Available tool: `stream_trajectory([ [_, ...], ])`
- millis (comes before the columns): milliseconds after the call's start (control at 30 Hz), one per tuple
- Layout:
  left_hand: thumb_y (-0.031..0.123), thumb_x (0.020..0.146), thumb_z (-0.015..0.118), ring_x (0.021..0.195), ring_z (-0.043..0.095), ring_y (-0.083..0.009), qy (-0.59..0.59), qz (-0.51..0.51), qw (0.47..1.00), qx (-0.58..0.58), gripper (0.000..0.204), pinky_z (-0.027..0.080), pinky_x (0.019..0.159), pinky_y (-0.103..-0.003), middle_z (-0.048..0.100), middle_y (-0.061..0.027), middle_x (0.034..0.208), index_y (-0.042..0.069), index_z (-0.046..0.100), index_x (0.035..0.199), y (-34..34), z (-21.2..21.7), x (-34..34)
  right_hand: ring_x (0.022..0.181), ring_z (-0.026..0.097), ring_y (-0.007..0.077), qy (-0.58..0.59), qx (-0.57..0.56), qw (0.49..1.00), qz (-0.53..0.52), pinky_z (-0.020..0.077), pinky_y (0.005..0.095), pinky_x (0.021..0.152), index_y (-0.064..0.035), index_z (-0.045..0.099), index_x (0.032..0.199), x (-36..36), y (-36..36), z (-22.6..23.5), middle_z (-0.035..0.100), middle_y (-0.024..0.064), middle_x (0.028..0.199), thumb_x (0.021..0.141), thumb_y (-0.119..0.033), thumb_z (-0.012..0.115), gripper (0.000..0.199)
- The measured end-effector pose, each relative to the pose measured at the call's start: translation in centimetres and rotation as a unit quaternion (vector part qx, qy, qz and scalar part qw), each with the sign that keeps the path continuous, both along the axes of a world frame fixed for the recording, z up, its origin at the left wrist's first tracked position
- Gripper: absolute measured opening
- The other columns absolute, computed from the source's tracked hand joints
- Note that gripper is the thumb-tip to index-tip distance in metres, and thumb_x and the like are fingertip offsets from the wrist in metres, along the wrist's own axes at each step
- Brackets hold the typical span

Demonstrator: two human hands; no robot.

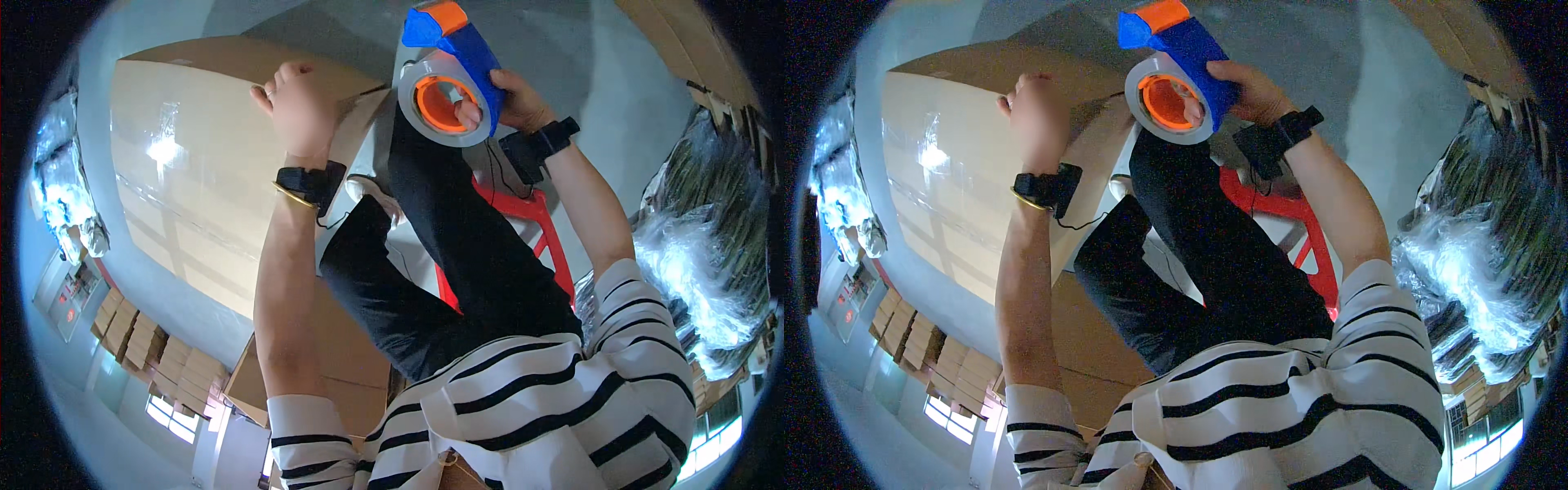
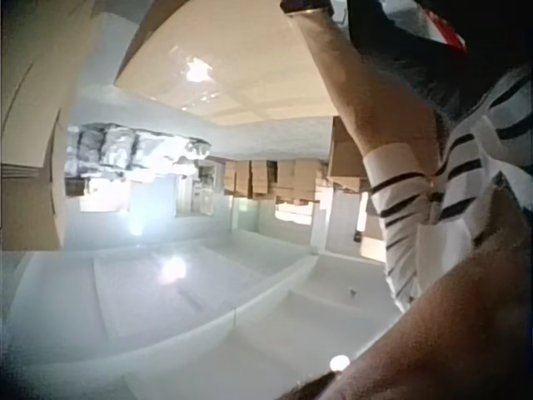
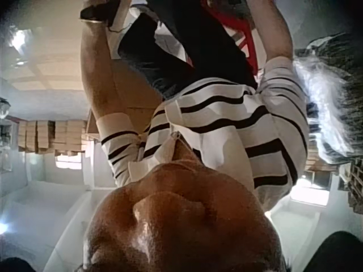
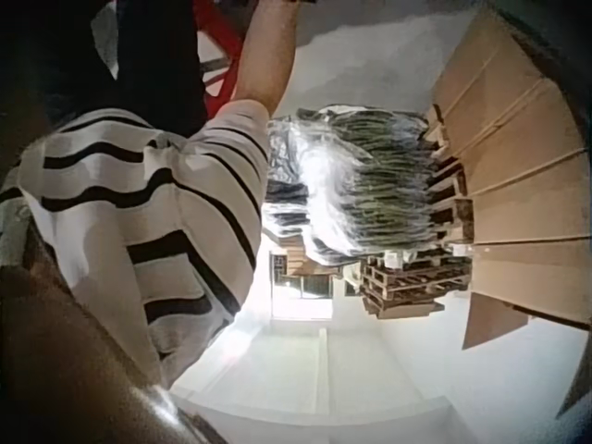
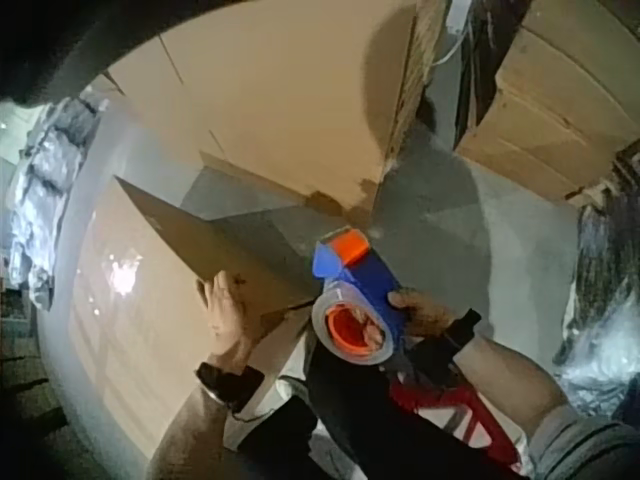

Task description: The recorder is using a handheld tape dispenser to seal cardboard boxes in a factory setting.

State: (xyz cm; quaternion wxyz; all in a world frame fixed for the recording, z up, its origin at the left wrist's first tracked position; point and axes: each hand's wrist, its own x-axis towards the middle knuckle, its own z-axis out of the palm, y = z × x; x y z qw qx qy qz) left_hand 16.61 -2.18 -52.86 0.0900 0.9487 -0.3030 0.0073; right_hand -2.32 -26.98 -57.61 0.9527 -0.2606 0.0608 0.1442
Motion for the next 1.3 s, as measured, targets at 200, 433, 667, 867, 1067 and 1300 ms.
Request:
stream_trajectory([
  [200, 0.000, 0.090, 0.054, 0.109, 0.056, -0.0207, 0.167, 0.165, 0.836, -0.496, 0.024, 0.045, 0.096, -0.032, 0.058, -0.0129, 0.120, -0.002, 0.054, 0.114, 8.0, 5.9, 1.9, 0.073, 0.065, 0.0247, -0.011, 0.024, 1.000, 0.004, 0.0524, 0.0367, 0.073, 0.0043, 0.053, 0.118, -0.1, -0.2, 0.9, 0.065, 0.0153, 0.088, 0.092, -0.038, 0.055, 0.050],
  [433, 0.019, 0.084, 0.070, 0.132, 0.041, -0.0292, 0.116, 0.123, 0.970, -0.176, 0.060, 0.034, 0.109, -0.040, 0.045, -0.0170, 0.141, 0.005, 0.045, 0.138, 19.6, 9.8, -11.7, 0.073, 0.056, 0.0241, 0.033, -0.134, 0.990, -0.014, 0.0442, 0.0378, 0.074, 0.0024, 0.054, 0.108, 3.8, 2.2, 4.9, 0.058, 0.0111, 0.076, 0.092, -0.049, 0.049, 0.054],
  [667, 0.045, 0.079, 0.066, 0.136, 0.032, -0.0324, -0.044, 0.100, 0.994, -0.019, 0.075, 0.022, 0.108, -0.059, 0.036, -0.0135, 0.147, 0.015, 0.039, 0.142, 10.0, 4.2, -9.5, 0.092, 0.064, 0.0234, -0.056, -0.125, 0.989, 0.052, 0.0498, 0.0374, 0.088, 0.0018, 0.057, 0.117, 13.6, 7.4, 11.1, 0.066, 0.0140, 0.104, 0.092, -0.028, 0.057, 0.038],
  [867, 0.043, 0.079, 0.064, 0.138, 0.030, -0.0296, -0.041, 0.100, 0.992, -0.061, 0.074, 0.023, 0.112, -0.051, 0.033, -0.0098, 0.150, 0.021, 0.036, 0.144, 19.2, 4.7, -10.9, 0.094, 0.064, 0.0169, -0.098, -0.355, 0.922, 0.115, 0.0544, 0.0324, 0.081, -0.0006, 0.056, 0.120, 17.7, 14.3, 14.1, 0.065, 0.0086, 0.107, 0.085, -0.024, 0.070, 0.044],
  [1067, 0.049, 0.078, 0.060, 0.144, 0.017, -0.0257, -0.009, 0.179, 0.983, 0.044, 0.079, 0.012, 0.117, -0.048, 0.020, -0.0070, 0.156, 0.028, 0.028, 0.148, 38.1, 4.1, -17.6, 0.087, 0.065, 0.0168, 0.021, -0.431, 0.886, 0.166, 0.0512, 0.0312, 0.084, -0.0033, 0.058, 0.113, 18.6, 15.5, 14.7, 0.066, 0.0061, 0.100, 0.092, -0.026, 0.060, 0.031],
  [1300, 0.027, 0.074, 0.081, 0.120, 0.050, -0.0268, -0.059, 0.568, 0.808, -0.146, 0.062, 0.043, 0.098, -0.043, 0.053, -0.0171, 0.129, 0.004, 0.054, 0.126, 49.9, 6.0, -29.2, 0.081, 0.066, 0.0174, -0.026, -0.508, 0.840, 0.191, 0.0532, 0.0314, 0.077, -0.0036, 0.057, 0.113, 20.0, 14.0, 14.4, 0.066, 0.0070, 0.093, 0.092, -0.025, 0.061, 0.030],
])
